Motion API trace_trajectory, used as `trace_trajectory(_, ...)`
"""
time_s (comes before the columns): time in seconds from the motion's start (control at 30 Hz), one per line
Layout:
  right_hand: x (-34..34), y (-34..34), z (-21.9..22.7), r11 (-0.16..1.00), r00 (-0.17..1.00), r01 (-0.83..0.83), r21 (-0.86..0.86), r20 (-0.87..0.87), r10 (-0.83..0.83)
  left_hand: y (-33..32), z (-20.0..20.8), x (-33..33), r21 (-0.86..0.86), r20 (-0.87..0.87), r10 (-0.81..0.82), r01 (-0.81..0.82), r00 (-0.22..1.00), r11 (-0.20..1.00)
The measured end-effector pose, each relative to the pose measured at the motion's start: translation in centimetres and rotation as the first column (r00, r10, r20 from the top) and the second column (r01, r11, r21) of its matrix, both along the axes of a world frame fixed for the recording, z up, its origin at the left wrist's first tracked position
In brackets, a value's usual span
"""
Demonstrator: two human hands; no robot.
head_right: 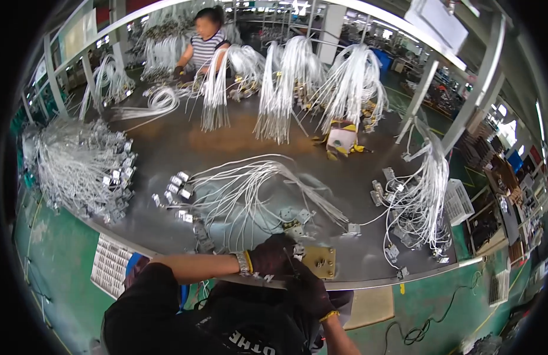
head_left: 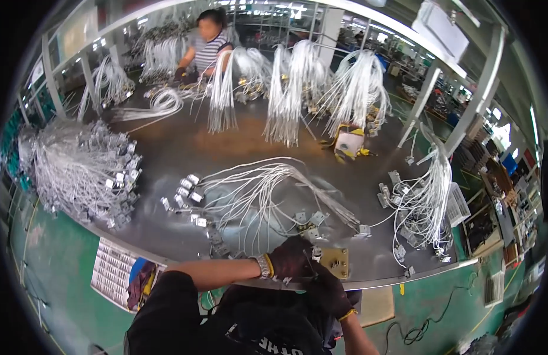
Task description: The person connects multiple wires to electronic components on a metal plate using a screwdriver.
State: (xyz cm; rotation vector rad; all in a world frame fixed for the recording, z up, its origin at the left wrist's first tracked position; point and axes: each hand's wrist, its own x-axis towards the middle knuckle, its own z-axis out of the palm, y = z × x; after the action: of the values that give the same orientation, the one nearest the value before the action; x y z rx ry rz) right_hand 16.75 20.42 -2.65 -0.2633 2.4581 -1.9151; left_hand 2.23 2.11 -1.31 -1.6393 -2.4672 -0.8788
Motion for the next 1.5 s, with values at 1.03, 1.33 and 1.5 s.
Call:
trace_trajectory(1.03,2.8,1.3,10.3,0.733,0.935,0.302,0.609,-0.34,-0.104,1.8,2.0,0.6,-0.151,0.034,0.135,-0.129,0.99,0.98)
trace_trajectory(1.33,2.1,-0.6,12.2,0.639,0.966,0.247,0.729,-0.132,-0.223,1.5,-0.6,-0.4,-0.053,-0.078,0.041,-0.045,0.996,0.998)
trace_trajectory(1.5,2.7,-0.6,12.1,0.666,0.971,0.224,0.711,-0.108,-0.211,1.8,-0.2,0.3,-0.149,-0.012,0.075,-0.076,0.997,0.986)
